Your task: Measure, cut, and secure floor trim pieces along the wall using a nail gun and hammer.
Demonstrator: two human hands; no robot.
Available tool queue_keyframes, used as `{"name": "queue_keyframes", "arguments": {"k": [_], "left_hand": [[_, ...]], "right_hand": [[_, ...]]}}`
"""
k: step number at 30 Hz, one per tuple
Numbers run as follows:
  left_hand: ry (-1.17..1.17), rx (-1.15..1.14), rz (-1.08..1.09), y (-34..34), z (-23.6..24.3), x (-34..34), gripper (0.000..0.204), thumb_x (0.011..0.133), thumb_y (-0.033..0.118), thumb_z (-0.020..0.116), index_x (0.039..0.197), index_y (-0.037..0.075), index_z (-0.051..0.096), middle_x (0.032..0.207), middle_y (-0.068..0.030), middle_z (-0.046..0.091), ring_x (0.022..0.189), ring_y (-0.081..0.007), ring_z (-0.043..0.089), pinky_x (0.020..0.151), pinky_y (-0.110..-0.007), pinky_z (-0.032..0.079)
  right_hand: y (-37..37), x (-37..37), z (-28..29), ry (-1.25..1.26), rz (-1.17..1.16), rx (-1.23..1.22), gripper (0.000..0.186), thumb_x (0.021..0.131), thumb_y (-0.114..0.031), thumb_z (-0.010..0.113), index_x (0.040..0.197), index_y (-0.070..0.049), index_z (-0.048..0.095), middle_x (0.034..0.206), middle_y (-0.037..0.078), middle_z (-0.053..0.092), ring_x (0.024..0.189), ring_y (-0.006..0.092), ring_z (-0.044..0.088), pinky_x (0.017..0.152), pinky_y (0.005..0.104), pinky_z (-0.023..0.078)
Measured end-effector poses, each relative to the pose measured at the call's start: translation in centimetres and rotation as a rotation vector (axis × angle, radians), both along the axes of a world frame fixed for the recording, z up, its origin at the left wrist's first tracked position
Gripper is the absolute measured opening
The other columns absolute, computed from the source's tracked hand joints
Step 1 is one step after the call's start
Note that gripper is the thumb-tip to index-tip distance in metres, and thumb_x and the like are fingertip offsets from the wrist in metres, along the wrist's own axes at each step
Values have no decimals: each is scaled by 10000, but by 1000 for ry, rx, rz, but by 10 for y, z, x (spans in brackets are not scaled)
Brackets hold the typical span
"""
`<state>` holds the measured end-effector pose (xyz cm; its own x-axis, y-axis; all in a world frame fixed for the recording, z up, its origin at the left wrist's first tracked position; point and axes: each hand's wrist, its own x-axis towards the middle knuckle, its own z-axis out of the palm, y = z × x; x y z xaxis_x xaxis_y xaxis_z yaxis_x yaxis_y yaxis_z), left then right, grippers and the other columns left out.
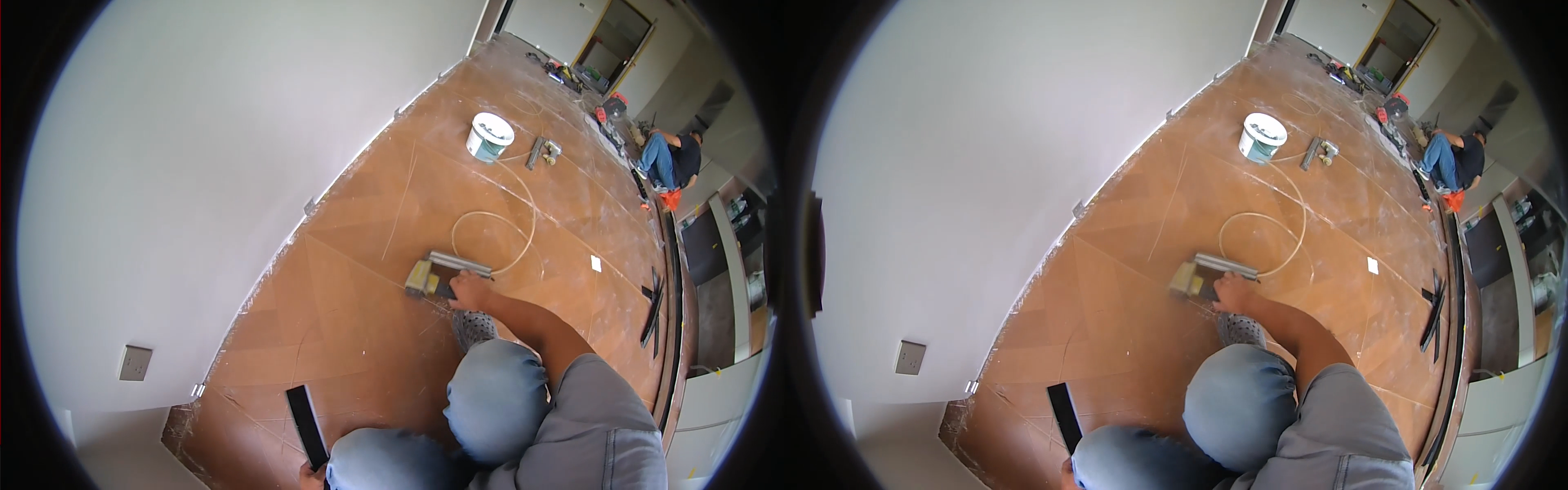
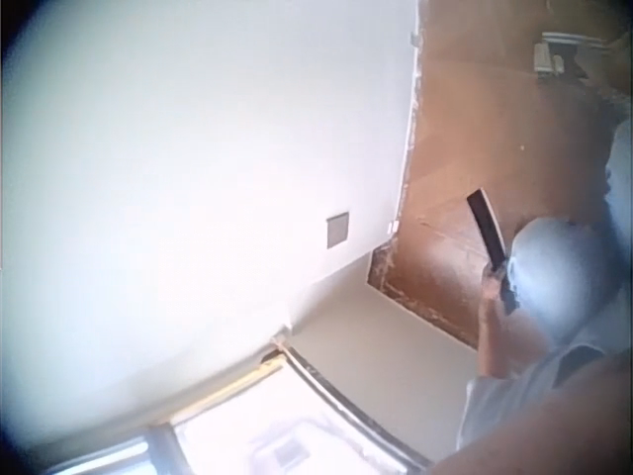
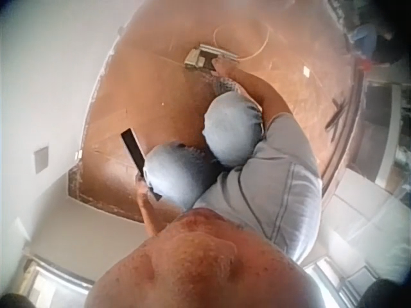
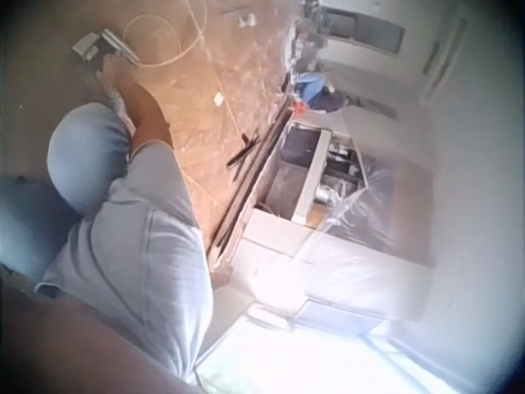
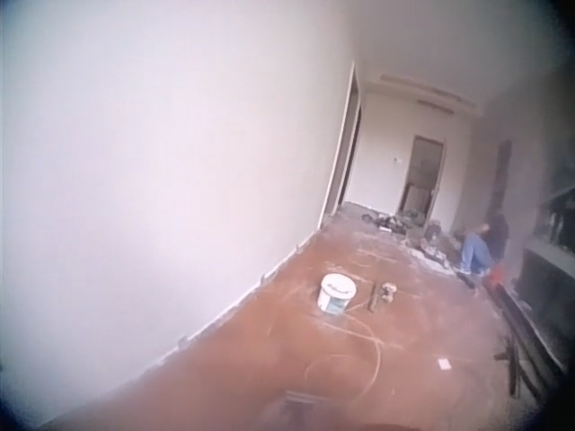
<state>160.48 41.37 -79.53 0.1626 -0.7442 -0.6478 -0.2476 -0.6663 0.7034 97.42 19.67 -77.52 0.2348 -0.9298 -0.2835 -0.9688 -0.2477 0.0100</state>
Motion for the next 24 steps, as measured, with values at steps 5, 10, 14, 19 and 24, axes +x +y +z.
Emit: {"name": "queue_keyframes", "arguments": {"k": [5,10,14,19,24], "left_hand": [[-115,-31,-18,-42,9,0,357,928,151,692,1230,-29,632,962,-87,684,844,-203,645,747,-341,530],[-206,-10,-43,-97,18,-46,349,913,149,702,1207,-30,640,946,-93,688,835,-206,650,744,-343,531],[-277,24,-47,-142,25,-98,343,901,147,710,1188,-30,646,933,-98,691,829,-208,654,742,-344,531],[-364,58,-64,-181,36,-156,335,886,144,721,1164,-31,655,917,-104,695,821,-210,658,740,-346,532],[-439,88,-34,-197,42,-188,327,871,142,731,1141,-31,663,902,-110,699,812,-212,663,737,-348,533]], "right_hand": [[-23,-69,-25,6,-280,-143,430,803,-407,704,929,-2,637,979,219,694,1019,393,597,954,502,443],[-12,-115,-29,-60,-222,-191,416,862,-431,681,908,-20,636,935,204,682,980,377,597,943,495,446],[-46,-156,-7,-231,-25,-266,332,955,-392,620,932,-62,650,909,180,664,878,368,595,923,483,464],[-202,-267,22,-99,-445,-606,399,965,-265,588,1281,-21,587,1014,233,694,951,446,659,946,509,511],[-339,-395,18,-130,-525,-794,425,849,-72,592,1268,0,572,1296,224,594,1184,428,572,1021,480,473]]}}
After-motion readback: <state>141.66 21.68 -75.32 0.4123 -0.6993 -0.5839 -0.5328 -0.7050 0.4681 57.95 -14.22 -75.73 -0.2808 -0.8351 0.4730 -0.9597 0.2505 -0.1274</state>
